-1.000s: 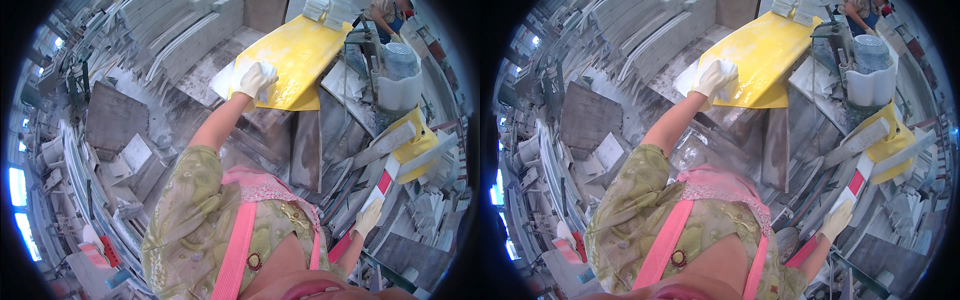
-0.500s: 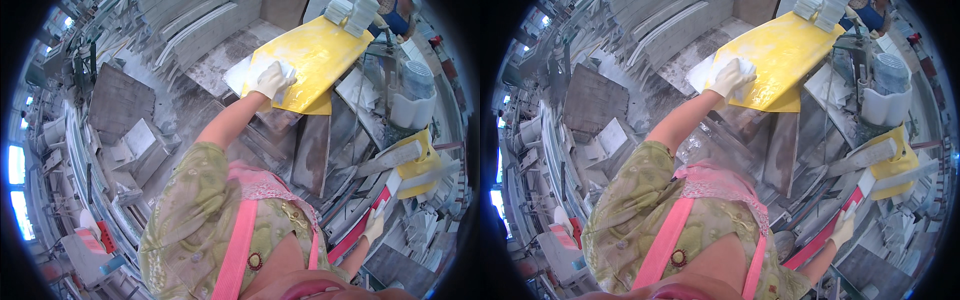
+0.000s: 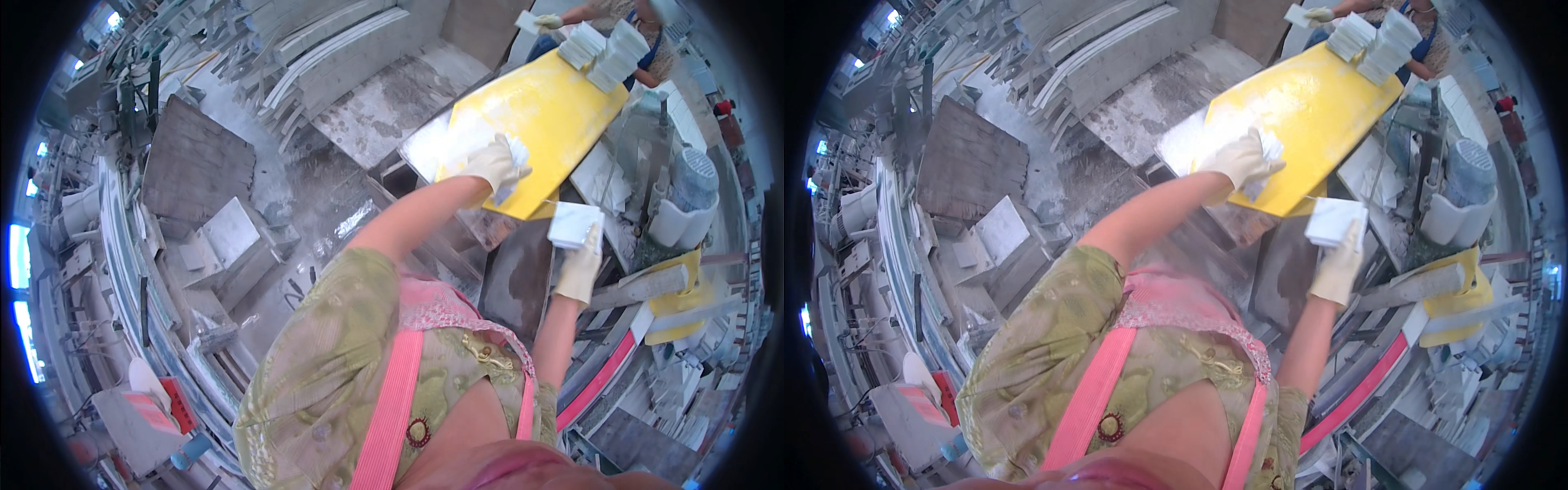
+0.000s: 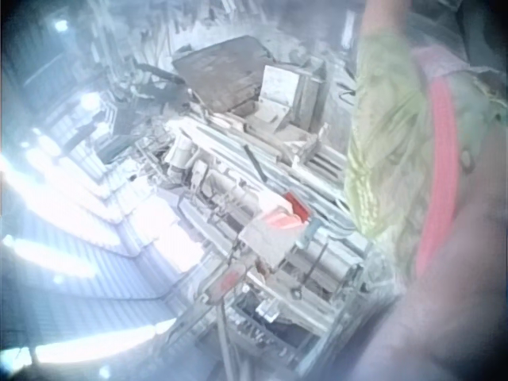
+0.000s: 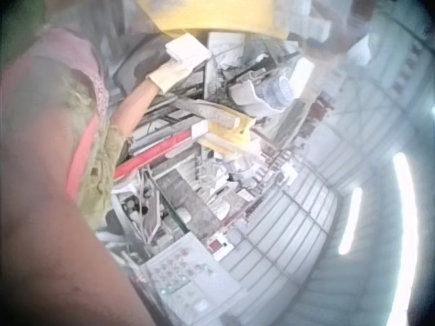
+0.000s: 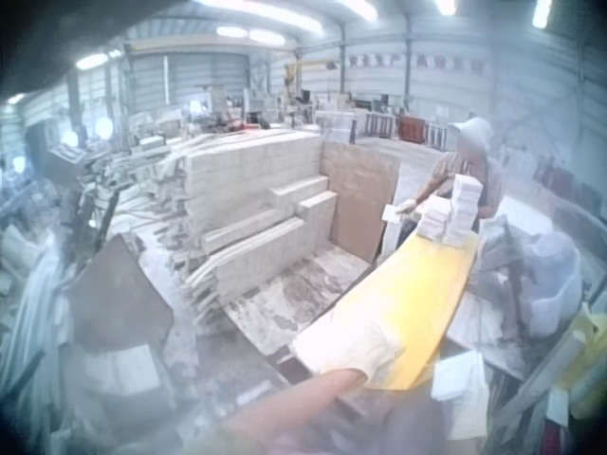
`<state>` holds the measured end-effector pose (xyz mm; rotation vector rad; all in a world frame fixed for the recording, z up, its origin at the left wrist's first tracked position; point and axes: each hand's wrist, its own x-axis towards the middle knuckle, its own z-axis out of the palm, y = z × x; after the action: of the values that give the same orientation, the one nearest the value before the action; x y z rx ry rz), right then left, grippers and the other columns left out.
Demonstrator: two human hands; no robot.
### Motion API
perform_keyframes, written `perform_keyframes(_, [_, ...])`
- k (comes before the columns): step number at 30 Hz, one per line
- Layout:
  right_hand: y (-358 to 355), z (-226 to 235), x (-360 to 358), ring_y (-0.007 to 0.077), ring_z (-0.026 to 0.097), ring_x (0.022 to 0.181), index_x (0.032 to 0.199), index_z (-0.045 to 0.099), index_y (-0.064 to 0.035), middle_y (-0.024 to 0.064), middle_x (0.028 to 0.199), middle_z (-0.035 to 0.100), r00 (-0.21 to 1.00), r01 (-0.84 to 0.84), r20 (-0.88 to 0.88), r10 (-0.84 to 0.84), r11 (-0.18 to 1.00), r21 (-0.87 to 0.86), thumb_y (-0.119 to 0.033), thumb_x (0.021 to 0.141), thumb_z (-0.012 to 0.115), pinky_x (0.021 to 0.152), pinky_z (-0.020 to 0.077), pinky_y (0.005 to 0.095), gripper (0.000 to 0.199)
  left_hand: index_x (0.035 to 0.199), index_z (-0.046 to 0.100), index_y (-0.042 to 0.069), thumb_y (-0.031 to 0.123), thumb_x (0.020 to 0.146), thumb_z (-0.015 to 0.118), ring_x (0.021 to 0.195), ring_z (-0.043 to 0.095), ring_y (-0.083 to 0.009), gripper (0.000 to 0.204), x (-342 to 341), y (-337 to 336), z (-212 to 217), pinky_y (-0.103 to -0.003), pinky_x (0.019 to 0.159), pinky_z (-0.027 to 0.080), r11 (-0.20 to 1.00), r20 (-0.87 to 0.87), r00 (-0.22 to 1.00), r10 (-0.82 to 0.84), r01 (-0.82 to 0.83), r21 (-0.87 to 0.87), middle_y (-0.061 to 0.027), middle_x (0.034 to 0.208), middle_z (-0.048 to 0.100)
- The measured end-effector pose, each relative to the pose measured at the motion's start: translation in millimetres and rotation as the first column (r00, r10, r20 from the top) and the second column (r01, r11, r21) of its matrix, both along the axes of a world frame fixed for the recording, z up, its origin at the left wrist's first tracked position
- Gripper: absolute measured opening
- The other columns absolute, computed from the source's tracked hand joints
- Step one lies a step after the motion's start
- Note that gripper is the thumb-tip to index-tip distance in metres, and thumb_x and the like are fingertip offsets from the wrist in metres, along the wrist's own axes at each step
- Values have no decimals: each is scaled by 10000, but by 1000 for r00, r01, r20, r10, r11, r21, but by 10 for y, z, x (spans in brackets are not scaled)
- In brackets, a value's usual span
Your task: The person repeatedly wipes a yellow surface and surrounding areas with a white cloth. They also handle small white rectangular items, moving them around the workspace.
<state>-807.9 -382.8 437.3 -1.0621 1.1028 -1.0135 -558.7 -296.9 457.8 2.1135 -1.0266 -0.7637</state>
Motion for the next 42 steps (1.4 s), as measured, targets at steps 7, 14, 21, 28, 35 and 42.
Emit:
perform_keyframes(7, [608, -175, 1072, 216, 577, 1191, 1447, 465, 40, 147, 1354, 585, 977, -208, -96, 191, 953, -220, -432, 1055, 566, 1018, 463, 354, 622, 1526, 237, -182, 592, 891, 674, 1165, 653, -392, 1092, 24, 8, -123, -407, 939, 536, 998, 55, 997, -55, 57, -26, -292, 1300, 613])
perform_keyframes(14, [327, -537, 1199, 215, 574, 1202, 1460, 458, 35, 135, 1360, 586, 903, -426, -183, 389, 865, -265, -380, 1014, 637, 1019, 464, 346, 634, 1466, 360, -165, 598, 894, 641, 1101, 674, -357, 995, 20, -198, -308, -418, 881, 540, 999, -74, 997, -7, 5, -35, -252, 1248, 640])
perform_keyframes(21, [246, -580, 1022, 213, 572, 1214, 1472, 450, 30, 123, 1366, 586, 767, -603, -396, 506, 779, -172, -327, 974, 708, 1021, 464, 339, 665, 1335, 529, -40, 527, 782, 751, 1131, 654, -378, 823, 143, -116, -424, -446, 963, 514, 977, -156, 985, 75, -104, -188, -240, 1232, 658])
perform_keyframes(28, [435, -432, 1039, 265, 642, 1158, 1500, 453, -2, 185, 1306, 659, 652, -611, -668, 359, 771, -183, -283, 899, 779, 996, 481, 358, 739, 1267, 568, -29, 501, 767, 787, 1212, 614, -388, 761, 344, -9, -316, -467, 1007, 491, 989, -329, 943, 50, -93, -117, -258, 1260, 647])
perform_keyframes(35, [535, -677, 987, 288, 645, 1175, 1474, 478, 10, 194, 1306, 659, 733, -465, -619, 281, 871, -155, -310, 905, 781, 994, 484, 378, 720, 1418, 490, -58, 495, 805, 761, 1252, 585, -405, 869, 186, -105, -388, -471, 1038, 474, 989, -188, 979, 74, -97, -114, -277, 1301, 625])
perform_keyframes(42, [579, -975, 928, 361, 633, 1172, 1418, 504, 69, 243, 1321, 612, 769, -416, -611, 187, 873, -256, -323, 906, 771, 994, 492, 422, 697, 1496, 393, -98, 481, 851, 742, 1278, 558, -419, 934, 140, -123, -367, -465, 1061, 459, 997, -82, 996, 42, -47, -61, -299, 1358, 576])
